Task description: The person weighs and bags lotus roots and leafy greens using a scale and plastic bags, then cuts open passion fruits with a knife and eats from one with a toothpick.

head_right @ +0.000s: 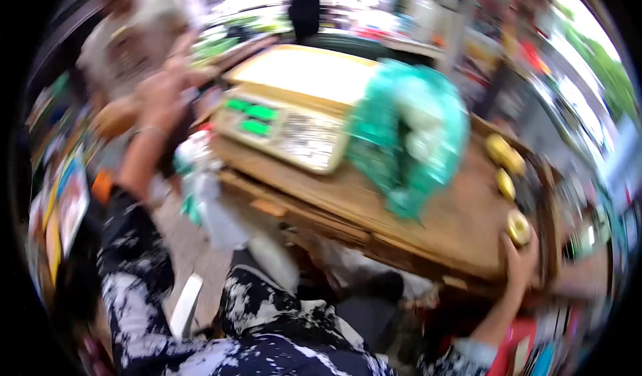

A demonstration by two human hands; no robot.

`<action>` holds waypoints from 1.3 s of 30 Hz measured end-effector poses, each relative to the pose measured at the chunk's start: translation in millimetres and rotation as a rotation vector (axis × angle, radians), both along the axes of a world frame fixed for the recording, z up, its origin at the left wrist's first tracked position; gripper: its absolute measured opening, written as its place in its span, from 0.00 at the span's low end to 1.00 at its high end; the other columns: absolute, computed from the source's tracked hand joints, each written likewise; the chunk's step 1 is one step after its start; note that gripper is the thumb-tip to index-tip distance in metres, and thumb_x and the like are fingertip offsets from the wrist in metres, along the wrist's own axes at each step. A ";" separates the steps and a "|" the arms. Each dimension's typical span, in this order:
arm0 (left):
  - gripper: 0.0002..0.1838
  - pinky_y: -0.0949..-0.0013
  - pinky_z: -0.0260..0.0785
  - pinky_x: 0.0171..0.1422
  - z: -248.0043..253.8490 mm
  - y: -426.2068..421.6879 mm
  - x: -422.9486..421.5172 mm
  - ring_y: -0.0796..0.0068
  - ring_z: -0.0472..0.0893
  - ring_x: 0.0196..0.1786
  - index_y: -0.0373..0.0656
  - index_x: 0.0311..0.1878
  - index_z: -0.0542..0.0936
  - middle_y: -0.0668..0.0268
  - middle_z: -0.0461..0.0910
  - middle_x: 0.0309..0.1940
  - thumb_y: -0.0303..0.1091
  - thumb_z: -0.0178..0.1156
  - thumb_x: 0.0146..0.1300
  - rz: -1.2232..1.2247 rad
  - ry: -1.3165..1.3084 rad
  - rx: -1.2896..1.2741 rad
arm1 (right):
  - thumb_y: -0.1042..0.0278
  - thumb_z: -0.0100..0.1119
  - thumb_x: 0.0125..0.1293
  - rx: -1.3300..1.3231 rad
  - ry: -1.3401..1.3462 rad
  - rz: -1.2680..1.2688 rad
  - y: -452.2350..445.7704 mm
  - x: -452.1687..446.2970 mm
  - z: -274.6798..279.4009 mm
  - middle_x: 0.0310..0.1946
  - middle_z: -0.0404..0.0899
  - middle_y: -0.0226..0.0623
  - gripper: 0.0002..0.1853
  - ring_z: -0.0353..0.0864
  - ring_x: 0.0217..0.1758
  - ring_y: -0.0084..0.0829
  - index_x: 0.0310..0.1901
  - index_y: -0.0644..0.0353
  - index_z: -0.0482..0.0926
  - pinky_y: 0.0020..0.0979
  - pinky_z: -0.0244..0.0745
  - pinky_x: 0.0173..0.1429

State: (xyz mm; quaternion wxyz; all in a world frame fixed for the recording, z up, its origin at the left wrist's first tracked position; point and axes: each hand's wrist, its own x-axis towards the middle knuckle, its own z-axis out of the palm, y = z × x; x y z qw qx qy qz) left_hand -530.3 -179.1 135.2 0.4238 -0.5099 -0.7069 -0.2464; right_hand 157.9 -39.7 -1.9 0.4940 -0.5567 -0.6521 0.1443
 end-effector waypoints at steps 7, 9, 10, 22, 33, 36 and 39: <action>0.19 0.58 0.70 0.49 -16.4 -8.3 -135.2 0.56 0.79 0.45 0.58 0.48 0.76 0.58 0.80 0.36 0.31 0.60 0.51 0.453 -0.029 -0.238 | 0.69 0.70 0.48 -0.059 -0.059 -0.151 -40.1 22.1 7.2 0.53 0.73 0.43 0.38 0.73 0.56 0.33 0.62 0.63 0.64 0.33 0.68 0.59; 0.23 0.57 0.70 0.50 -22.7 -28.7 -163.4 0.54 0.78 0.47 0.59 0.53 0.73 0.57 0.80 0.38 0.30 0.59 0.52 0.637 -0.011 -0.279 | 0.73 0.66 0.51 -0.094 0.110 -0.082 -45.4 37.4 8.8 0.52 0.74 0.41 0.34 0.74 0.54 0.30 0.62 0.63 0.66 0.29 0.69 0.57; 0.24 0.57 0.70 0.51 -25.4 -42.7 -171.4 0.53 0.78 0.48 0.59 0.56 0.72 0.56 0.80 0.39 0.30 0.58 0.53 0.706 -0.007 -0.292 | 0.75 0.62 0.54 0.025 -0.097 -0.187 -38.1 45.1 9.4 0.48 0.77 0.39 0.26 0.75 0.51 0.28 0.57 0.65 0.70 0.27 0.69 0.55; 0.39 0.66 0.68 0.55 -28.1 -131.7 -44.7 0.61 0.78 0.50 0.38 0.62 0.66 0.54 0.78 0.48 0.25 0.61 0.40 -0.033 -0.651 -0.015 | 0.71 0.56 0.56 -0.049 -0.631 -0.146 51.3 78.1 15.8 0.41 0.79 0.50 0.18 0.77 0.47 0.47 0.49 0.65 0.77 0.38 0.68 0.55; 0.41 0.72 0.70 0.53 -102.4 -145.9 98.8 0.76 0.77 0.48 0.38 0.62 0.66 0.64 0.75 0.49 0.22 0.69 0.39 -0.824 -1.640 0.242 | 0.60 0.45 0.68 0.107 -0.238 -0.190 -10.4 86.0 55.1 0.51 0.73 0.42 0.20 0.71 0.54 0.38 0.55 0.65 0.72 0.35 0.64 0.59; 0.42 0.69 0.70 0.53 -111.6 -135.3 127.1 0.71 0.77 0.47 0.36 0.61 0.65 0.63 0.76 0.48 0.27 0.69 0.36 -0.908 -1.845 0.102 | 0.56 0.45 0.69 0.163 0.146 -0.111 -75.9 -51.2 68.9 0.44 0.74 0.31 0.19 0.70 0.41 0.25 0.53 0.60 0.73 0.25 0.65 0.45; 0.43 0.66 0.71 0.54 -125.4 -119.0 145.9 0.67 0.78 0.47 0.36 0.61 0.65 0.61 0.76 0.47 0.29 0.70 0.36 -1.062 -1.972 0.008 | 0.63 0.52 0.65 -0.109 0.220 0.491 -105.4 -165.5 44.9 0.24 0.70 0.24 0.10 0.65 0.24 0.15 0.39 0.62 0.75 0.15 0.62 0.31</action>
